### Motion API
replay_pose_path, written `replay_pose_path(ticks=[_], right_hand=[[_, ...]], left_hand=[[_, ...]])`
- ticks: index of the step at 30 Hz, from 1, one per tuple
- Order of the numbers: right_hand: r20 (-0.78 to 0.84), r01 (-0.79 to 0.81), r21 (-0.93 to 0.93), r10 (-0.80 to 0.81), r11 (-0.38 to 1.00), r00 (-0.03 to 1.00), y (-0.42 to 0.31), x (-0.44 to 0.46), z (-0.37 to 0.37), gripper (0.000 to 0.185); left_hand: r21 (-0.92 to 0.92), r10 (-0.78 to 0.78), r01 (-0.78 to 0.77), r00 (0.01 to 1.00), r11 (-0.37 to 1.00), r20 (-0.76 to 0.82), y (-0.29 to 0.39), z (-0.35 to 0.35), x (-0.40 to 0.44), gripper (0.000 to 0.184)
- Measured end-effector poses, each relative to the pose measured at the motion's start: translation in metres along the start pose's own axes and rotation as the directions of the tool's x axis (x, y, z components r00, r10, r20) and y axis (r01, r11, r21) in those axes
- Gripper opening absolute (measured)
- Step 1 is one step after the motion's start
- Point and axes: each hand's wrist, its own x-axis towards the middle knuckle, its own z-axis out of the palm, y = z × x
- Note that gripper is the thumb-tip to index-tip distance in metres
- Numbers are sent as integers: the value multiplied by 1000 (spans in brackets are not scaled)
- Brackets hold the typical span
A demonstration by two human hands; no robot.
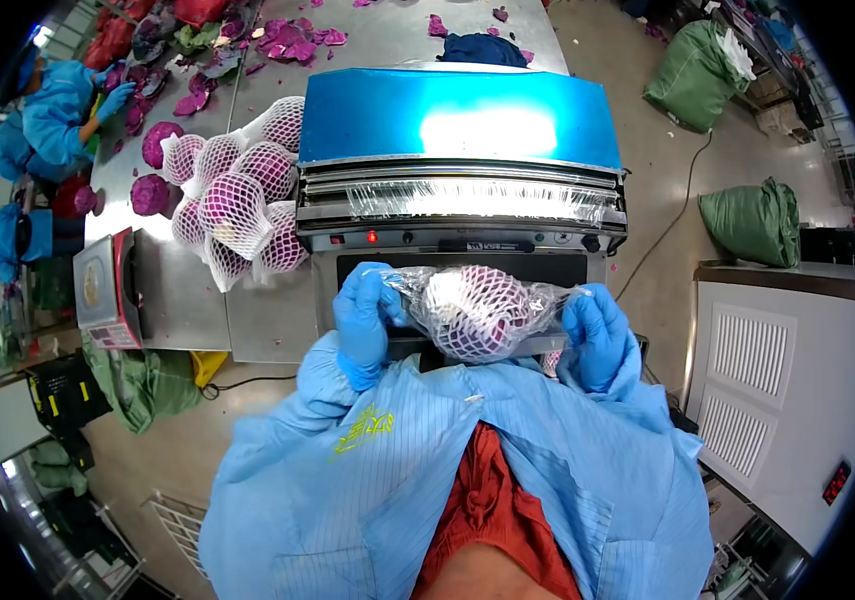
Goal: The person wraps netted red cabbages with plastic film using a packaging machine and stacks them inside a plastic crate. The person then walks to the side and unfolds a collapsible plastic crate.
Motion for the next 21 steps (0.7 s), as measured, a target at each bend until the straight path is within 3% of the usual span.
replay_pose_path(ticks=[1,4,6,7,8,10,11,12,14,15,16,17,19,21], right_hand=[[-44,-72,-66,69,995,997,2,-1,1,22],[-196,-152,10,151,988,969,47,10,-12,23],[-220,-47,-124,19,991,975,82,19,-27,24],[-223,8,-189,-51,982,973,93,23,-33,24],[-201,61,-471,-174,880,964,101,24,-40,27],[-185,36,-745,-259,666,948,104,28,-31,25],[-168,17,-850,-301,527,939,105,33,-25,24],[-165,-27,-875,-245,484,955,99,36,-17,22],[-8,97,-968,-417,231,909,116,53,-7,21],[74,144,-983,-485,109,872,124,57,-1,21],[128,183,-981,-503,61,855,127,61,3,22],[134,190,-979,-460,78,878,131,61,6,11],[367,305,-930,-469,-205,803,125,68,20,9],[384,314,-924,-519,-221,764,130,70,24,8]], left_hand=[[-87,-58,52,996,995,-73,-9,0,1,24],[-48,-36,28,984,998,-175,-26,-6,13,30],[-1,-10,10,982,1000,-189,-33,-10,14,33],[139,54,-29,982,990,-181,-37,-13,16,33],[277,115,-66,980,958,-164,-43,-16,18,33],[564,225,-125,968,817,-111,-58,-23,25,32],[666,347,-234,937,708,-40,-65,-25,28,30],[748,451,-329,891,576,45,-61,-15,28,29],[851,535,-412,822,327,193,-67,-4,30,22],[853,526,-422,822,307,217,-68,2,30,22],[854,516,-433,821,287,243,-69,8,30,21],[851,512,-452,815,267,272,-70,15,33,20],[743,521,-541,797,394,305,-74,21,39,14],[620,519,-618,773,484,365,-77,22,45,10]])
